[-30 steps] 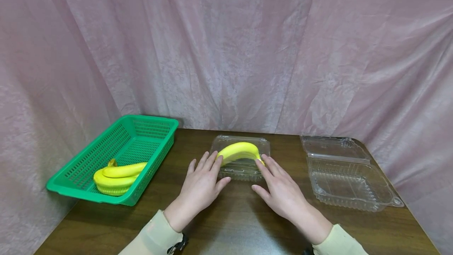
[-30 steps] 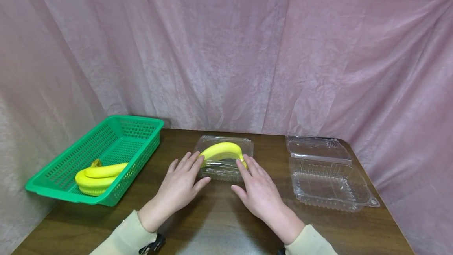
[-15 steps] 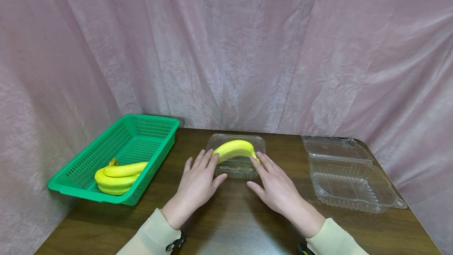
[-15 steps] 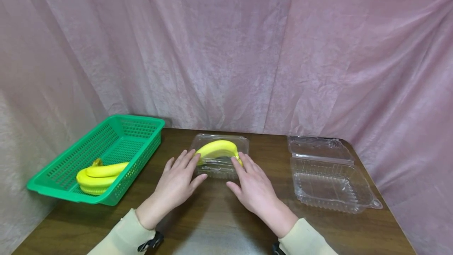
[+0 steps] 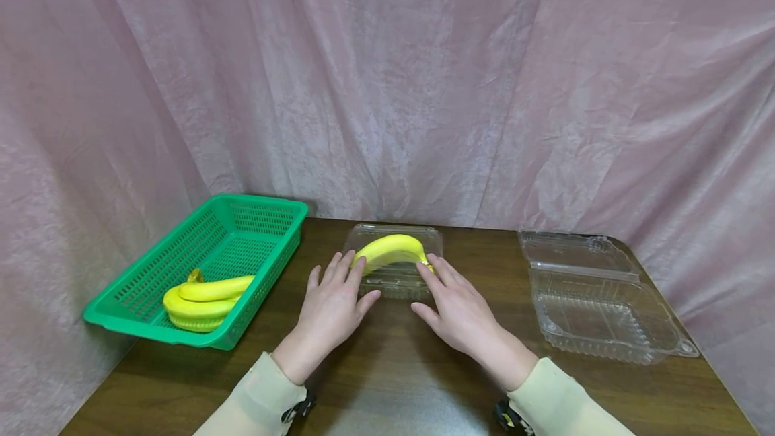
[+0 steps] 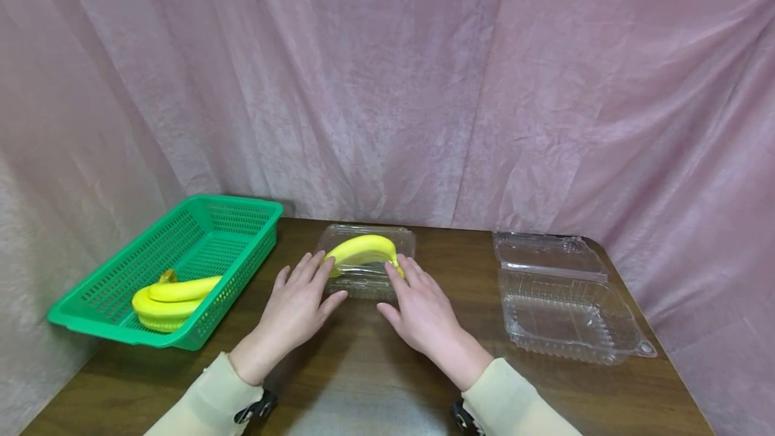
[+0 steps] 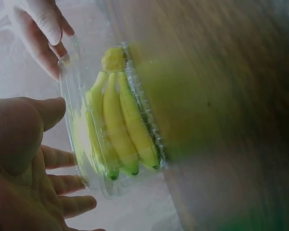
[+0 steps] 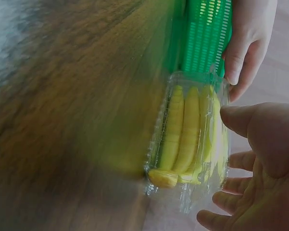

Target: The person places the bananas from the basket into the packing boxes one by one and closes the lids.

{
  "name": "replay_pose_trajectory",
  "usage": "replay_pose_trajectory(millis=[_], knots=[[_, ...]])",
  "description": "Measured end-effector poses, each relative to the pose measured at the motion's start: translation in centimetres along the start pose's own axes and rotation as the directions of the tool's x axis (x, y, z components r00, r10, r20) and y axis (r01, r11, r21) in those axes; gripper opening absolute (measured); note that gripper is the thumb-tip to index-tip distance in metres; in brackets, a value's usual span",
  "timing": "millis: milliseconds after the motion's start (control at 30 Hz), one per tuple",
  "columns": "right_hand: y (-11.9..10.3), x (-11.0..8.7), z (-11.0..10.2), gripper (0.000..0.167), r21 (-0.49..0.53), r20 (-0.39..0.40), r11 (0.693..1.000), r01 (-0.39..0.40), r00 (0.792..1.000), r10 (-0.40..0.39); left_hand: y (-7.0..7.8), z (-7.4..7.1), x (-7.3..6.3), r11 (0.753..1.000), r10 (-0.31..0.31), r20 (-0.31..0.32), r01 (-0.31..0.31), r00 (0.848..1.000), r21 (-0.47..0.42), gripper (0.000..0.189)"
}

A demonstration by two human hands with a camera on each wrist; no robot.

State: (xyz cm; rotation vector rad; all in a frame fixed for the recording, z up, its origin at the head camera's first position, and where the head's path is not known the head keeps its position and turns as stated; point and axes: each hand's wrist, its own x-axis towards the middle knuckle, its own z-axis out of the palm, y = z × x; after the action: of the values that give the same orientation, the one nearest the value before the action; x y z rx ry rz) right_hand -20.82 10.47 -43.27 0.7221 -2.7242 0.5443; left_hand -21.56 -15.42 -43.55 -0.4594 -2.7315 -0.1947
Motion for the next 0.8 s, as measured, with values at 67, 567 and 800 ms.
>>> replay_pose_trajectory(millis=[67,567,800], knots=[[-0.1,0.3,0.2,0.071,0.001,0.004,1.000,-0.001,1.000,0.001,-0.2,0.0,0.0,1.000,-0.006,-0.003,0.006,1.000,-0.009,0.072],[-0.9,2.1,1.4,0.070,-0.035,-0.007,0.999,0.011,1.000,-0.012,-1.7,0.5,0.4,0.999,-0.033,-0.025,0.033,0.999,-0.005,0.074],[-1.2,3.2,1.8,0.070,-0.032,0.010,0.999,0.000,1.000,0.000,-2.3,0.7,0.7,0.999,-0.044,-0.038,0.044,0.998,-0.002,0.072]])
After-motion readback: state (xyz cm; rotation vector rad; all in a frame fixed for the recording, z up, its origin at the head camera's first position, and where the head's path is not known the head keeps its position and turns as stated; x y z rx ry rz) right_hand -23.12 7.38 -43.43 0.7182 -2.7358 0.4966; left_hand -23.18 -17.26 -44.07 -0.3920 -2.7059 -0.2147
